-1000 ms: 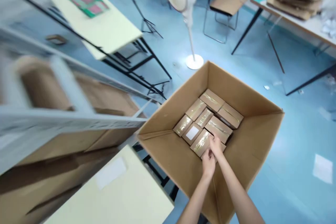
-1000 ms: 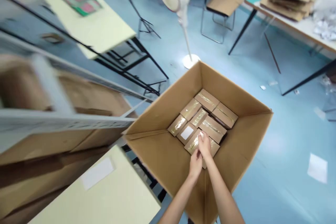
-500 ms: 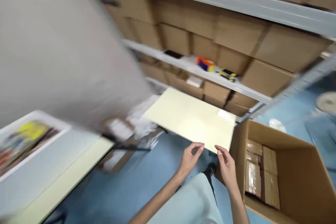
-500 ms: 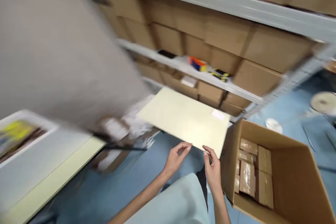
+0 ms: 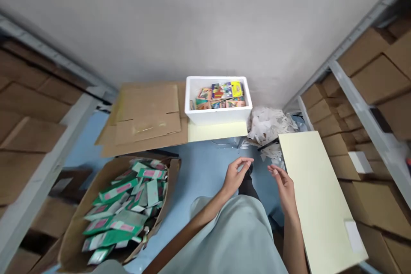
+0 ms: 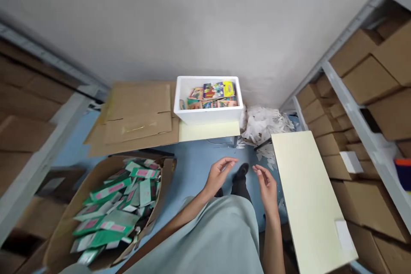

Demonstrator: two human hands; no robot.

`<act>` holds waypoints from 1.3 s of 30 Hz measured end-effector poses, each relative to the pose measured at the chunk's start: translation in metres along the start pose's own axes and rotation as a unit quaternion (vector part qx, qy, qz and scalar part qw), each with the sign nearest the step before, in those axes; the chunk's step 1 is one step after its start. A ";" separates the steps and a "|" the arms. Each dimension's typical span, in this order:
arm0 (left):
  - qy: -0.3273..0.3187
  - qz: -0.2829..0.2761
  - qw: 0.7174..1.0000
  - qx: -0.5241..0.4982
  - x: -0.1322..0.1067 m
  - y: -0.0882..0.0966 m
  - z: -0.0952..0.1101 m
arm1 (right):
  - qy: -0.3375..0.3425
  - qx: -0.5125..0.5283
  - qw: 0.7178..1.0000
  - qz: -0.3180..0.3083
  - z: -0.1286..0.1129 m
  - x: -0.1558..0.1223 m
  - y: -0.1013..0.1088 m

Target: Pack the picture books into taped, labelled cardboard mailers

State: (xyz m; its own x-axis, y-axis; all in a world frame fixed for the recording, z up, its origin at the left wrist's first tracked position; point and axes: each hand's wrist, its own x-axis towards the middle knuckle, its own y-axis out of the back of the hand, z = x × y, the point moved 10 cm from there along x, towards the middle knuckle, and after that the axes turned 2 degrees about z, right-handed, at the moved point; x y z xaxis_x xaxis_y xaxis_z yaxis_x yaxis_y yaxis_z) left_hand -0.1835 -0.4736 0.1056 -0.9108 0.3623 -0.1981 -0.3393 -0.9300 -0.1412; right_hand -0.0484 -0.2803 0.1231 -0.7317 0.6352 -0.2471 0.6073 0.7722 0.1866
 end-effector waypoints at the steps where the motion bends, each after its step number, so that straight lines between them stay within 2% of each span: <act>1: -0.003 0.027 1.000 -0.005 0.013 0.015 0.005 | -0.001 -0.006 1.000 -0.024 -0.006 0.019 -0.017; 5: -0.005 0.133 0.991 -0.013 0.059 0.070 0.028 | 0.007 -0.018 0.991 -0.133 -0.033 0.094 -0.094; 9: 0.004 0.229 0.973 -0.017 0.096 0.111 0.046 | 0.017 -0.016 0.964 -0.264 -0.064 0.153 -0.173; 13: 0.003 0.298 0.954 -0.015 0.125 0.131 0.054 | 0.013 -0.020 0.936 -0.352 -0.083 0.204 -0.232; 18: 0.015 0.318 0.948 -0.017 0.162 0.142 0.054 | 0.003 -0.021 0.924 -0.381 -0.094 0.263 -0.283; 23: 0.022 0.302 0.953 -0.002 0.218 0.169 0.059 | -0.030 -0.017 0.943 -0.330 -0.087 0.304 -0.312; 27: 0.033 0.250 0.968 0.009 0.281 0.194 0.055 | -0.057 0.004 0.965 -0.255 -0.070 0.322 -0.314; 30: 0.067 0.203 0.976 0.028 0.324 0.214 0.035 | -0.100 0.009 0.976 -0.195 -0.050 0.325 -0.308; 34: 0.141 0.194 0.969 0.051 0.367 0.245 -0.003 | -0.165 0.019 0.980 -0.112 -0.026 0.330 -0.309; 39: 0.163 0.188 0.968 0.036 0.413 0.262 -0.024 | -0.213 0.065 0.973 -0.063 -0.018 0.346 -0.343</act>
State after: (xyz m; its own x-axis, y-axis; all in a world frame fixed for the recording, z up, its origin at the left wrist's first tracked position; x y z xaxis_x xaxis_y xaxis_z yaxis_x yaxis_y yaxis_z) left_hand -0.6424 -0.5661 -0.0362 -0.8540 -0.0132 -0.5201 -0.0250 -0.9975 0.0664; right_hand -0.5154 -0.3248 -0.0096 -0.6261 0.4505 -0.6365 0.5749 0.8181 0.0135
